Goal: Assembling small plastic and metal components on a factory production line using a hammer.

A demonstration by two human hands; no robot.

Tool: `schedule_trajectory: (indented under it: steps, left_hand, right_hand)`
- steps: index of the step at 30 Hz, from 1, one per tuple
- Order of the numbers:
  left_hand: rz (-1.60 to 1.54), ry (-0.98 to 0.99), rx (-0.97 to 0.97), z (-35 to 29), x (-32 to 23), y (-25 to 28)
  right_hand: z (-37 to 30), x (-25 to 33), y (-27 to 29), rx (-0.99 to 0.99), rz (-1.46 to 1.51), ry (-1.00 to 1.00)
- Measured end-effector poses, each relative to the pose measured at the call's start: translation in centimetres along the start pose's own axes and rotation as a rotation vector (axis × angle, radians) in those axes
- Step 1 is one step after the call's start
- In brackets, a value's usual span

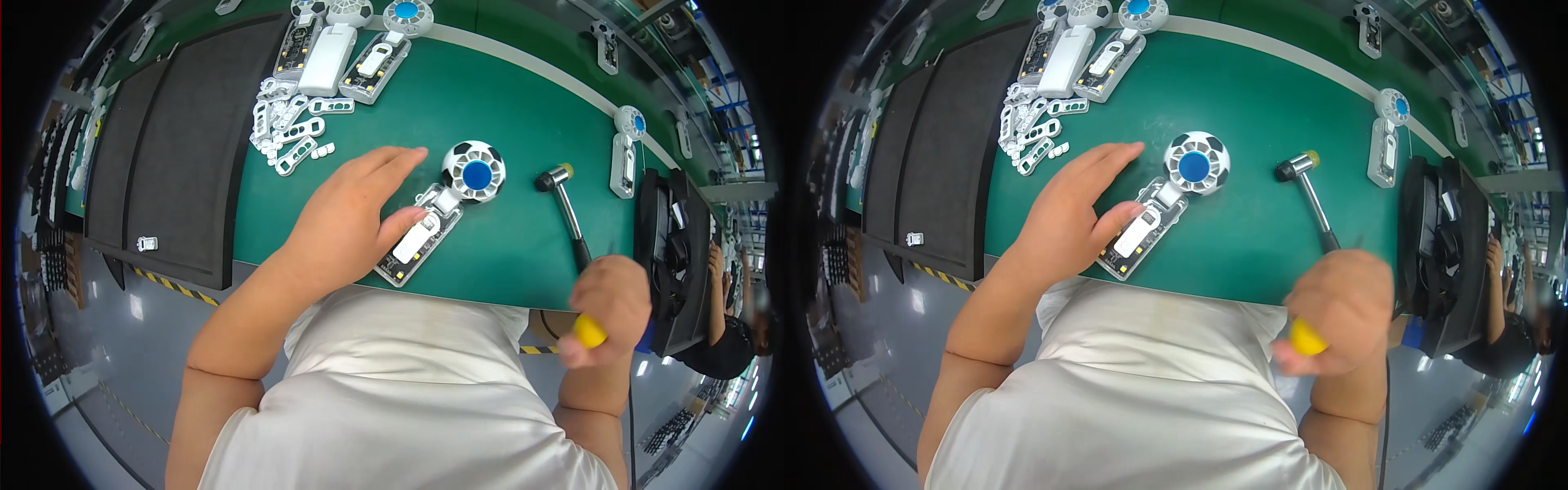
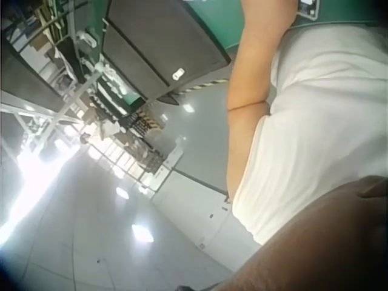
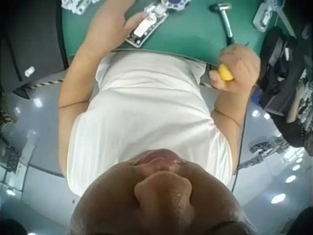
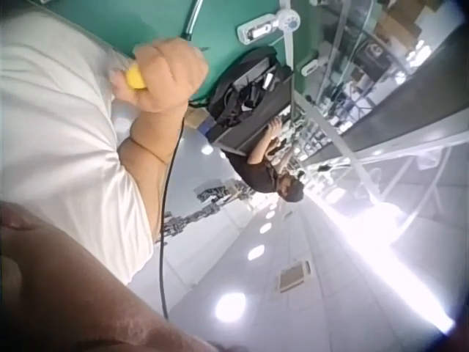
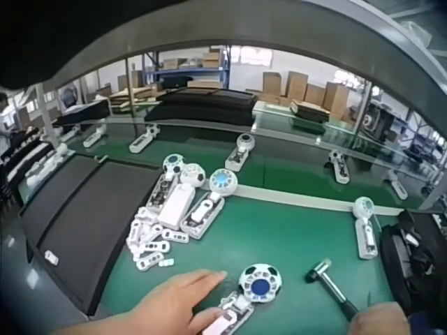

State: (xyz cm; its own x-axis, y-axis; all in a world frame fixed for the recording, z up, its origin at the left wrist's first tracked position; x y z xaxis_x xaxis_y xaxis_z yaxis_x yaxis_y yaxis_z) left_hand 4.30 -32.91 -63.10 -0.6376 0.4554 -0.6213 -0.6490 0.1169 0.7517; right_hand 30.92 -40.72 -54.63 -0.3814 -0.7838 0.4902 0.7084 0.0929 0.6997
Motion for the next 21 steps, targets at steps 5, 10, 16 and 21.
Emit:
schedule_trajectory:
  steps: [5,10,16,21]
  left_hand:
    - [0.116,-0.156,-0.019,-1.0,-0.7,-0.1]
    - [0.042,-0.012,0.253,-2.5,-1.3,-0.9]
    - [0.054,-0.025,0.124,-3.8,-1.6,-2.2]
    - [0.064,-0.076,0.083,-4.0,-1.7,-2.4]
  right_hand:
    - [-3.7,-2.6,2.9,-0.131,-0.224,-0.149]
    - [-6.4,-4.7,3.7,-0.175,-0.266,-0.309]
    - [-6.7,-6.4,4.2,-0.142,-0.357,-0.468]
    - [-7.2,-7.5,4.7,-0.168,-0.361,-0.561]
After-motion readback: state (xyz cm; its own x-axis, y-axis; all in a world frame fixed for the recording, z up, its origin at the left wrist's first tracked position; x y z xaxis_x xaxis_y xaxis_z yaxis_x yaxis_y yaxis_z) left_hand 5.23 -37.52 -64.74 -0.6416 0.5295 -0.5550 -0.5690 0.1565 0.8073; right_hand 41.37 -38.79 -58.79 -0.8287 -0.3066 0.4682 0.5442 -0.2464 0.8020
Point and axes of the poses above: each hand's wrist, its own z-axis towards the middle knuckle, its own y-axis out of the back of the hand, x = y × z, the point moved 7 cm from there along z, towards the middle knuckle, and after that the axes turned 7 degrees about z, right-handed, at the moved point
